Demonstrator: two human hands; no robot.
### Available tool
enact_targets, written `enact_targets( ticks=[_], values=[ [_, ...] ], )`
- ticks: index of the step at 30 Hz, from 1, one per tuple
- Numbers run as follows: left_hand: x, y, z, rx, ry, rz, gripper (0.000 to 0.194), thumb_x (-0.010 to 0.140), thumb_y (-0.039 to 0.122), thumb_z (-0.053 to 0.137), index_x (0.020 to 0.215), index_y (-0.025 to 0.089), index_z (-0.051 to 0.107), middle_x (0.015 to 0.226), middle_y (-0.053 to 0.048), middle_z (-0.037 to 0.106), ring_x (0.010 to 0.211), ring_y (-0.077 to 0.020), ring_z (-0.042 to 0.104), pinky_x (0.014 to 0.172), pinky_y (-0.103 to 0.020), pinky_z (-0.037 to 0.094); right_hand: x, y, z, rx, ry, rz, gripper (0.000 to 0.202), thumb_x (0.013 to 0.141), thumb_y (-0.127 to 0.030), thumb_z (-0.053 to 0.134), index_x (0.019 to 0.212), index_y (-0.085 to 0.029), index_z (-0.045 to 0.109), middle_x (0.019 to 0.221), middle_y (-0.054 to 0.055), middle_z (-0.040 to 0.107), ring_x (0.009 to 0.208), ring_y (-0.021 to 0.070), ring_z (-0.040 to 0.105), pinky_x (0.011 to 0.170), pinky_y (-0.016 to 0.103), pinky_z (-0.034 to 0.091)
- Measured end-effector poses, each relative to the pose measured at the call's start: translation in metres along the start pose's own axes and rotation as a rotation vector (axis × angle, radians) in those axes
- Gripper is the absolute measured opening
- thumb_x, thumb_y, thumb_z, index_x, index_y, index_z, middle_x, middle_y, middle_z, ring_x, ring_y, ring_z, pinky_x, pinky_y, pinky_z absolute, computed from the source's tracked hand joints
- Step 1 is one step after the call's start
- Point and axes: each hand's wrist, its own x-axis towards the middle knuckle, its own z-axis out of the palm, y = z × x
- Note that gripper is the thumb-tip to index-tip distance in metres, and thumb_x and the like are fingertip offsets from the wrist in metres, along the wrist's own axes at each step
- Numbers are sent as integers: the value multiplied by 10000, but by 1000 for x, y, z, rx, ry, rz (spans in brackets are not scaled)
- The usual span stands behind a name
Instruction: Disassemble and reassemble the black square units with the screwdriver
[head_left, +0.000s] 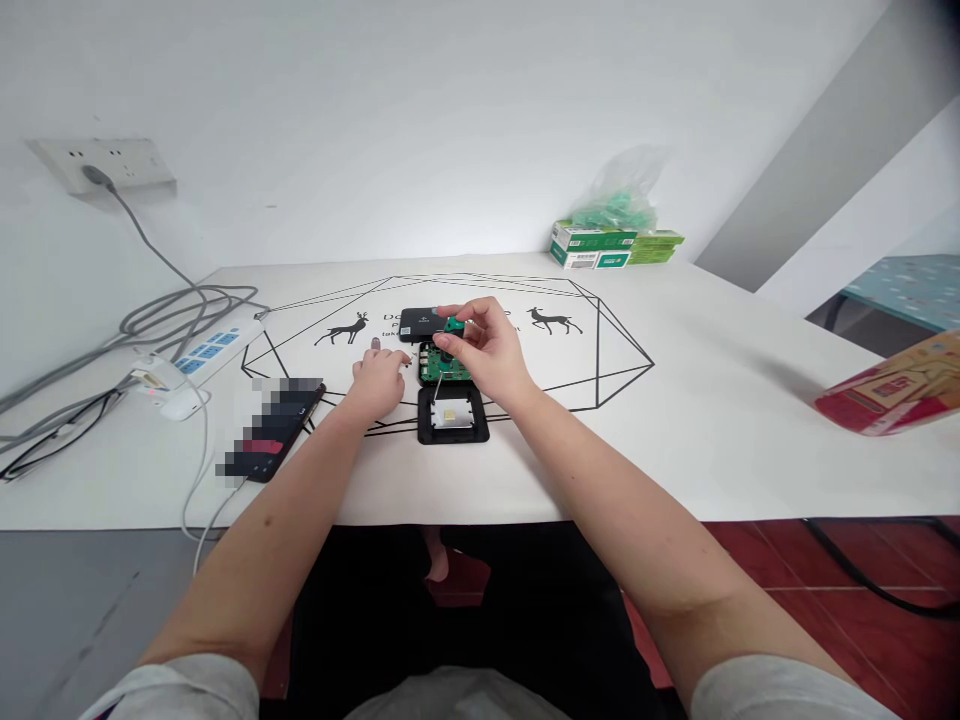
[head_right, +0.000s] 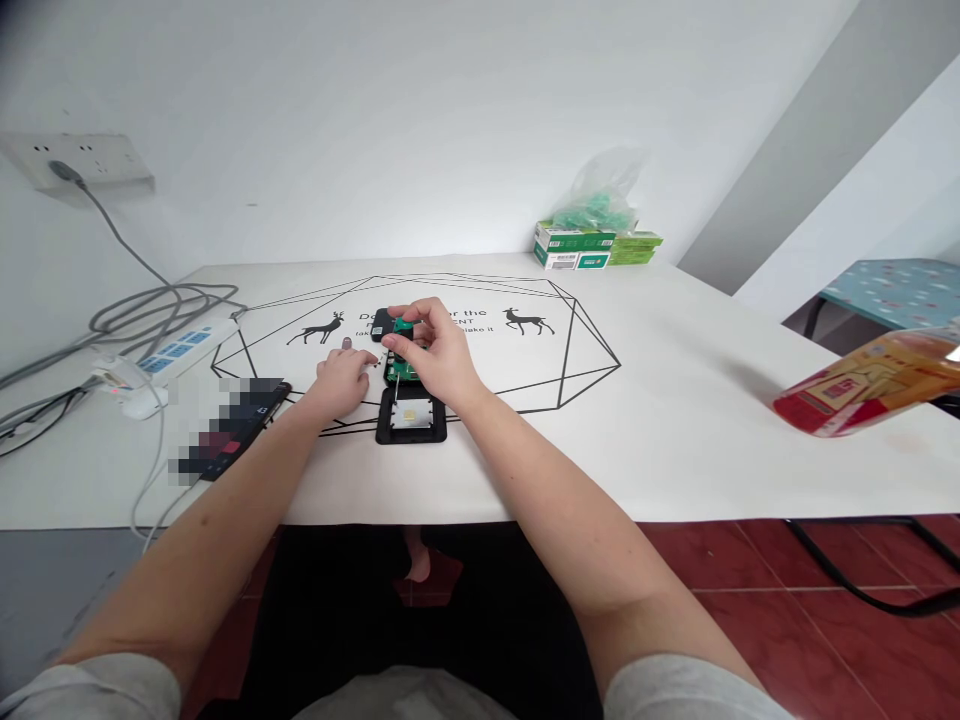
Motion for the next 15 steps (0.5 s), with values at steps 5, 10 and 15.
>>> enact_targets(
  ticks=[5,10,15],
  values=[
    [-1,1,-1,23,-32,-8,447,987,116,503,1363,284,679,1497,-112,684,1455,-399,518,1157,-590,448,0,-1,-2,-64,-11,-103,456,949,-700,730,1114,-280,666,1240,60,792,839,173,659,809,392,565],
    [0,1,0,57,-52,-23,467,1021,100,449,1396,283,657,1528,-72,675,1506,-356,492,1185,-539,444,0,-2,-4,-140,-45,-157,508,1001,-741,634,1202,-287,742,1151,59,778,899,201,667,834,407,568],
    [0,1,0,52,-56,-23,472,1025,94,445,1399,292,656,1527,-70,680,1558,-348,455,1194,-538,436,1,0,-6,-209,-73,-232,496,1039,-693,607,1275,-286,763,1111,66,721,864,195,615,862,420,576]
  ],
)
